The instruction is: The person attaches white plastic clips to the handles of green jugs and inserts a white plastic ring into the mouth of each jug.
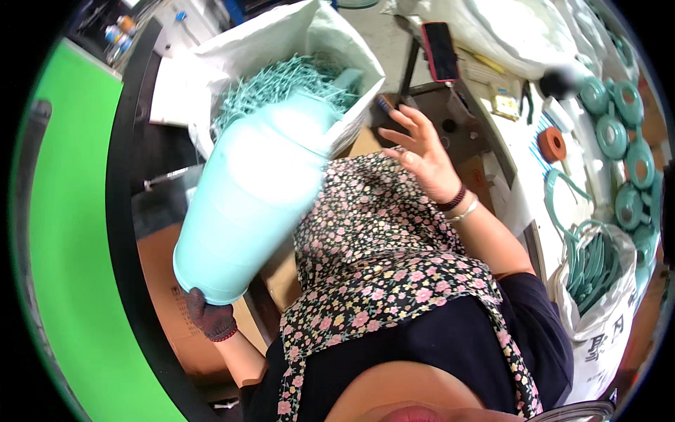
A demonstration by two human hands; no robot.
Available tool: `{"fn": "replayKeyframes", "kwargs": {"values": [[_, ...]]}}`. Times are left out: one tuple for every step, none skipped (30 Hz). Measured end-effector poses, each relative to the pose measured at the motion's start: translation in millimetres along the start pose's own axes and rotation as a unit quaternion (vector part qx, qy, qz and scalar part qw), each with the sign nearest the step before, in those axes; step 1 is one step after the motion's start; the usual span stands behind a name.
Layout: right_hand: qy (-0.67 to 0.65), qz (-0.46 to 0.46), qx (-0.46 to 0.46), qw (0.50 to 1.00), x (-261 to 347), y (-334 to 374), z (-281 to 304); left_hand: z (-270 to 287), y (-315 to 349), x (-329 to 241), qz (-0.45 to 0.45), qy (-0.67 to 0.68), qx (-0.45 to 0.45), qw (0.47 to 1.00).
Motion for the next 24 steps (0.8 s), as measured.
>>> {"fn": "replayKeyframes", "kwargs": {"values": [[-0.069, 0.040, -0.014, 0.997, 5.3, -0.9, -8.3, -21.8, -6.7, 22.7, 0.005, -0.018, 0.057, 0.998], [-0.120, 0.057, -0.023, 0.991, 16.2, -1.4, -15.6, -46.8, -8.2, 21.6, 0.007, -0.044, 0.111, 0.993], [-0.171, 0.068, -0.027, 0.983, 25.8, 1.5, -17.1, -64.9, -5.2, 20.3, 0.009, -0.071, 0.158, 0.985], [-0.156, 0.068, -0.044, 0.985, 32.9, 6.4, -13.3, -68.5, -9.9, 26.6, 0.048, -0.130, 0.139, 0.981], [-0.143, 0.064, -0.057, 0.986, 36.9, 12.0, -13.3, -84.0, -14.7, 26.4, 0.034, -0.198, 0.170, 0.965], [-0.085, 0.128, -0.060, 0.986, 50.6, 18.4, -14.9, -78.8, -19.7, 33.4, 0.087, -0.298, 0.214, 0.926], [-0.015, 0.198, -0.036, 0.979, 65.1, 25.4, -16.3, -65.7, -27.2, 38.0, 0.139, -0.392, 0.252, 0.874], [0.056, 0.242, -0.032, 0.968, 74.9, 31.6, -16.8, -56.1, -36.9, 37.2, 0.129, -0.528, 0.260, 0.798], [0.128, 0.283, -0.022, 0.950, 83.5, 36.9, -23.5, -48.5, -48.5, 37.9, 0.119, -0.648, 0.259, 0.706], [0.137, 0.330, 0.010, 0.934, 97.6, 42.9, -37.6, -40.7, -58.5, 35.7, 0.110, -0.753, 0.251, 0.598], [0.194, 0.392, 0.059, 0.897, 106.3, 50.7, -50.6, -86.8, -62.9, 7.5, -0.058, -0.720, 0.218, 0.656], [0.185, 0.407, 0.097, 0.889, 109.5, 54.9, -60.3, -144.3, -49.4, -28.5, -0.224, -0.662, 0.183, 0.692], [0.173, 0.418, 0.138, 0.881, 107.2, 58.9, -71.7, -198.3, -26.0, -41.7, -0.242, -0.489, 0.237, 0.804], [0.144, 0.422, 0.167, 0.879, 109.9, 60.9, -80.5, -228.3, -11.2, -48.9, -0.256, -0.417, 0.271, 0.829], [0.127, 0.417, 0.165, 0.885, 106.2, 62.2, -83.3, -260.5, 0.7, -50.7, -0.263, -0.341, 0.315, 0.846], [0.138, 0.415, 0.161, 0.885, 106.8, 62.8, -85.6, -275.1, 8.6, -46.1, -0.278, -0.390, 0.348, 0.806], [0.158, 0.416, 0.152, 0.883, 109.0, 61.0, -85.5, -288.7, 7.8, -33.9, -0.292, -0.428, 0.387, 0.762], [0.216, 0.456, 0.125, 0.854, 119.8, 66.7, -91.1, -291.9, -1.0, -31.8, -0.270, -0.445, 0.408, 0.751], [0.273, 0.493, 0.093, 0.821, 131.6, 75.1, -96.0, -292.8, -15.1, -32.6, -0.247, -0.459, 0.430, 0.737], [0.284, 0.505, 0.092, 0.810, 132.7, 81.2, -95.7, -300.1, -25.6, -27.6, -0.221, -0.466, 0.469, 0.717], [0.285, 0.517, 0.101, 0.801, 134.6, 88.4, -100.4, -299.6, -26.6, -32.2, -0.242, -0.466, 0.485, 0.700], [0.276, 0.532, 0.113, 0.792, 135.7, 93.0, -109.3, -297.7, -25.6, -35.5, -0.264, -0.464, 0.501, 0.681], [0.252, 0.556, 0.105, 0.785, 123.8, 98.5, -110.8, -301.4, -34.0, -14.1, -0.278, -0.444, 0.537, 0.661], [0.258, 0.570, 0.092, 0.774, 124.4, 99.7, -112.1, -293.1, -47.9, -3.7, -0.268, -0.459, 0.556, 0.639]]}}
Point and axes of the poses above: each hand's wrist, its own y-axis away from the middle knuckle, its own z-axis out of the back of the hand, x = y × z, the point moved 9 cm from there along -y, towards the middle knuckle, and after that the axes turned 9 degrees about -x, right-handed, at the moved point
